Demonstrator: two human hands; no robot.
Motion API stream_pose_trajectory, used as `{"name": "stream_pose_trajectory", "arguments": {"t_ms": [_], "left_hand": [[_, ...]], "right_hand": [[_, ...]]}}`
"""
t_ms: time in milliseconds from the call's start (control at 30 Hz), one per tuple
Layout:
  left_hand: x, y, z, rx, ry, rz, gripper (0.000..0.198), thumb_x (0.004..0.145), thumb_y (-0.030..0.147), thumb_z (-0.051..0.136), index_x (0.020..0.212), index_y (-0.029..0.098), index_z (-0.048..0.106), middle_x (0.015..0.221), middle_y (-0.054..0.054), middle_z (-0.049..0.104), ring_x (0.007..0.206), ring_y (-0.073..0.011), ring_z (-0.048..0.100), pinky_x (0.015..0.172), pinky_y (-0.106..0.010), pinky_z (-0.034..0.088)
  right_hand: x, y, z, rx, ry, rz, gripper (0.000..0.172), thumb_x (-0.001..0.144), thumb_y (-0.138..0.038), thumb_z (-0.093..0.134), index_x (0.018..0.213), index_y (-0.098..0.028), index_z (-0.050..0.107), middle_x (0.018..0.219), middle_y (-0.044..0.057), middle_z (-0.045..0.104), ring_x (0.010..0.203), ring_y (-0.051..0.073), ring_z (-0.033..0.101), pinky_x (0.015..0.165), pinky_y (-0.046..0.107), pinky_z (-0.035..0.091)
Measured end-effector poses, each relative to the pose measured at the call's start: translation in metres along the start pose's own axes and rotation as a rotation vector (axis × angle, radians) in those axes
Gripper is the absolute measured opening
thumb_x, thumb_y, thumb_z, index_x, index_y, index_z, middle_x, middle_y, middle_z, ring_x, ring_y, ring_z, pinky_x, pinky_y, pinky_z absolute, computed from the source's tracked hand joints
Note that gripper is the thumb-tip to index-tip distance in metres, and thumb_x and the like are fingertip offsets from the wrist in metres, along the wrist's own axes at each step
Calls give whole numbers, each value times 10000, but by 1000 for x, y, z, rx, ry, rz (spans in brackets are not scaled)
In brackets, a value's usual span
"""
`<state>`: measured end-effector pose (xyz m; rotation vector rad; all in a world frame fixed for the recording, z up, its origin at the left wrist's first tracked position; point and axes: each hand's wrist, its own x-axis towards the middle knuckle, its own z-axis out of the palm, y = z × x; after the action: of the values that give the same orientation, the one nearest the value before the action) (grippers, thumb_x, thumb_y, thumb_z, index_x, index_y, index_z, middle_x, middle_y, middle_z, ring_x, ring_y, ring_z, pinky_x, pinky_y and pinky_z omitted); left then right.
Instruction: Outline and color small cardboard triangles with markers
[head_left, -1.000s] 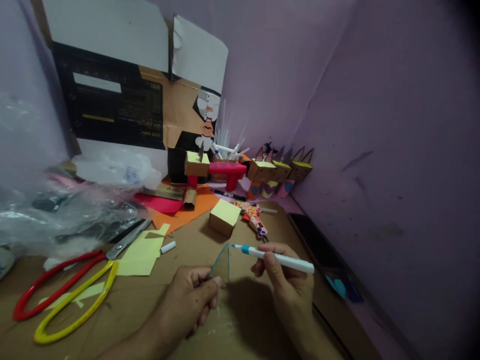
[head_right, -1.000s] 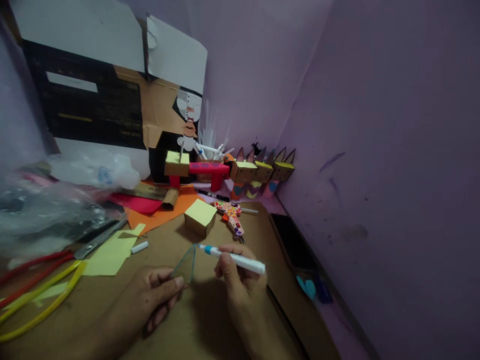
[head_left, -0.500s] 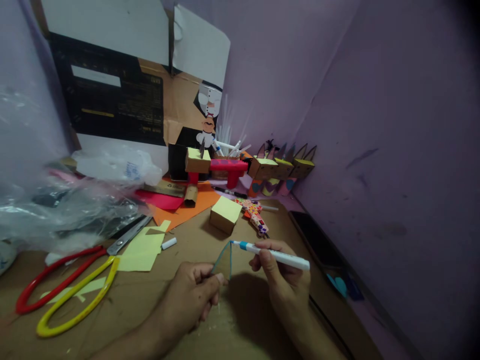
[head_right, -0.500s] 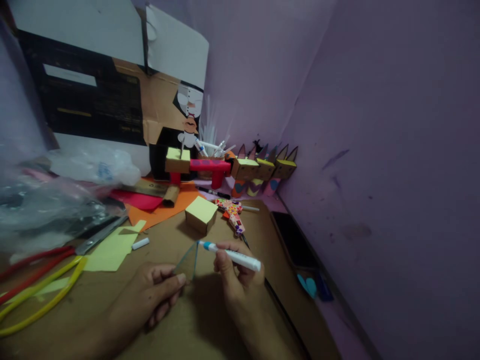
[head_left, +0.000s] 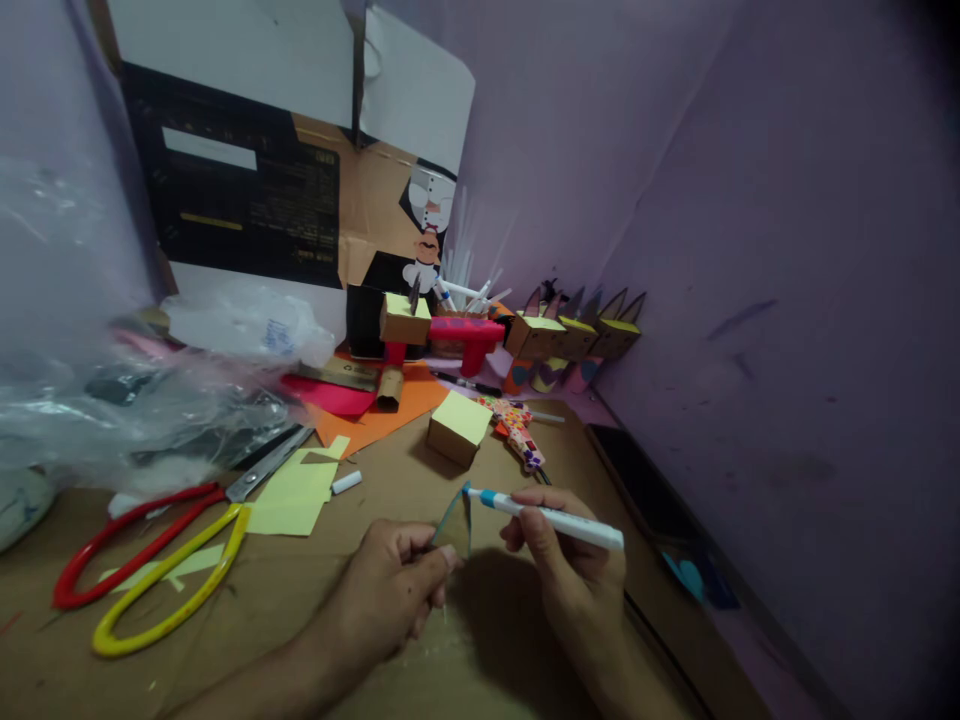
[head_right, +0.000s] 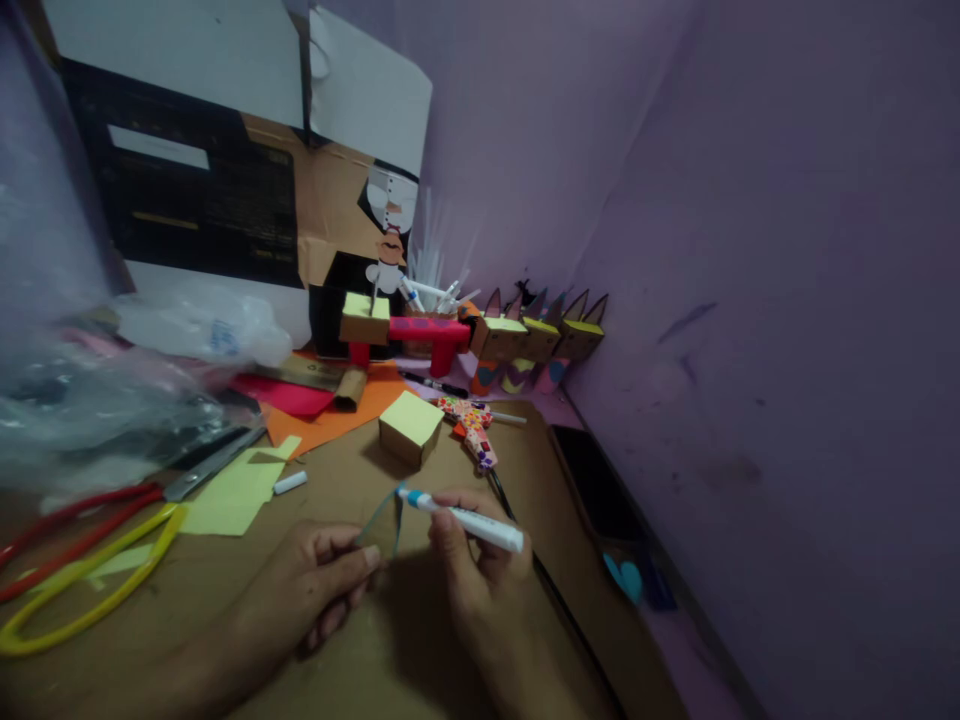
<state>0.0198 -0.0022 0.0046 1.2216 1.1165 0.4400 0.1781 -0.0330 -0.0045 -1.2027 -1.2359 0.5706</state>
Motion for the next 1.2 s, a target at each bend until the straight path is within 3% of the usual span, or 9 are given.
{"name": "stream_pose_trajectory", "arguments": {"t_ms": [400, 667, 1200], "left_hand": [[-4, 4, 0, 23, 3, 22, 297, 678, 419, 458, 501, 183, 426, 297, 92, 348, 251, -39, 272, 290, -159, 173], [-2, 4, 0, -12, 0, 23, 316, 670, 448, 477, 503, 184, 430, 298, 93, 348, 250, -41, 265, 296, -171, 169], [-2, 3, 0, -48, 4, 46, 270, 681, 395, 489, 535, 170, 462, 357, 88, 405, 260, -32, 289, 305, -172, 169]], "right_hand": [[-7, -9, 6, 4, 30, 54, 179, 778, -325, 556, 816, -163, 621, 539, 0, 582, 489, 136, 560, 467, 234, 438], [-9, -6, 4, -40, -73, -3, 134, 803, -273, 531, 830, -169, 612, 562, 4, 575, 489, 131, 556, 441, 216, 424], [-20, -6, 6, -8, -126, 102, 170, 777, -312, 559, 816, -163, 631, 554, 22, 605, 479, 143, 554, 443, 224, 416]]}}
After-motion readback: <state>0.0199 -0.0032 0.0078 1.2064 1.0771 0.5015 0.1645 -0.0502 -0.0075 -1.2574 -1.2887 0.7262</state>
